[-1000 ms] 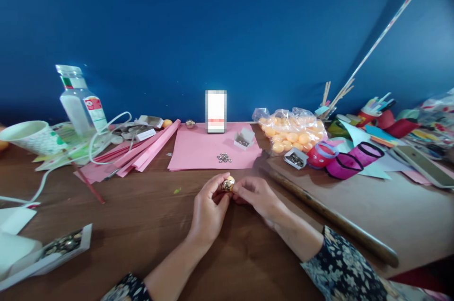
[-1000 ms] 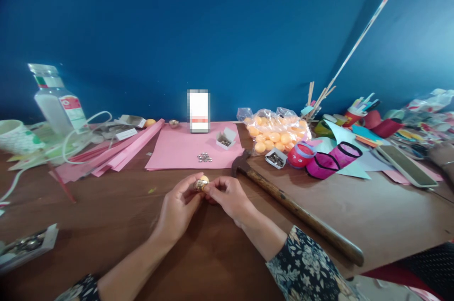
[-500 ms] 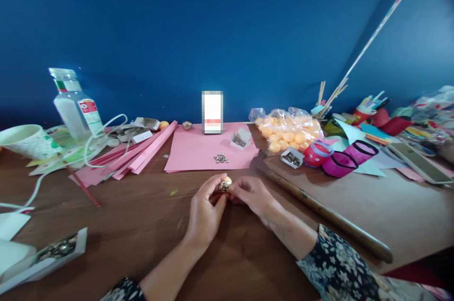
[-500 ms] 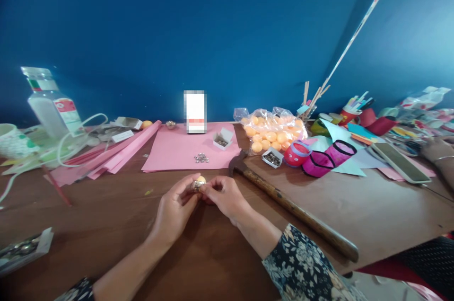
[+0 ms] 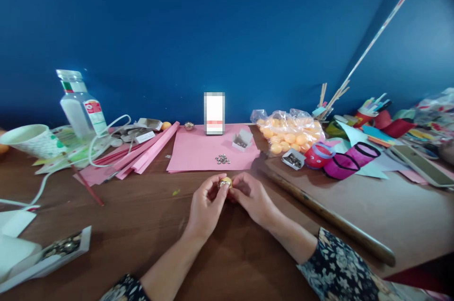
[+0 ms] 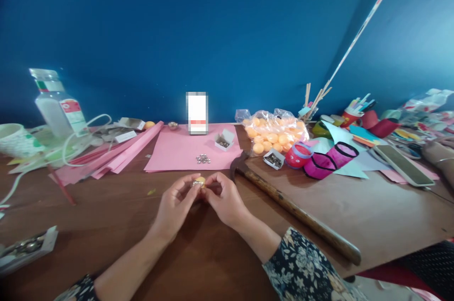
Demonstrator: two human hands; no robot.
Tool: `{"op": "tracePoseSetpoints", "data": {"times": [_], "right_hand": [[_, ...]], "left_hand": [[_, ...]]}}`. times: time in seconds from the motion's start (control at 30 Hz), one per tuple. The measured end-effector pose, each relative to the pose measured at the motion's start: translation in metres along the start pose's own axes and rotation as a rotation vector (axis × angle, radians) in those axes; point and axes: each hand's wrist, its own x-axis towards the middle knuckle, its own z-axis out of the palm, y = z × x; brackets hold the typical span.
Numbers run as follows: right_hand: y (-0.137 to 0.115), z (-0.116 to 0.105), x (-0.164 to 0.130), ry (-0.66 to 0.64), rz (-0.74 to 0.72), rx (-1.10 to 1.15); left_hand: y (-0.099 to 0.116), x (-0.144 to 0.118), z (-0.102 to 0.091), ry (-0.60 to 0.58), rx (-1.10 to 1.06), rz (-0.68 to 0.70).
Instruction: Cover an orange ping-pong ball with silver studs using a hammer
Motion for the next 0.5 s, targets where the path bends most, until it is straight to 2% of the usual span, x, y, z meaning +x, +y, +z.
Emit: {"op": "tracePoseSetpoints", "data": {"times": [0.2,0.33,0.4,0.5], "right_hand": [[-0.003,-0.002,-0.003,-0.013,-0.107,-0.224],[-0.019,-0.007,0.004,0.105,-0.289,-0.520],[-0.028,-0.012,0.015,0.117,-0.354,-0.684],[-0.035,-0.017,0.036,0.085,-0.322,-1.018]], "left_hand": [[-0.004,0.004,0.000,0.038,-0.081,-0.009],[-0.003,0.006,-0.004,0.108,-0.214,-0.033],[-0.001,0.007,-0.006,0.122,-0.261,-0.027],[0.001,0.007,-0.007,0.162,-0.304,-0.050]]}}
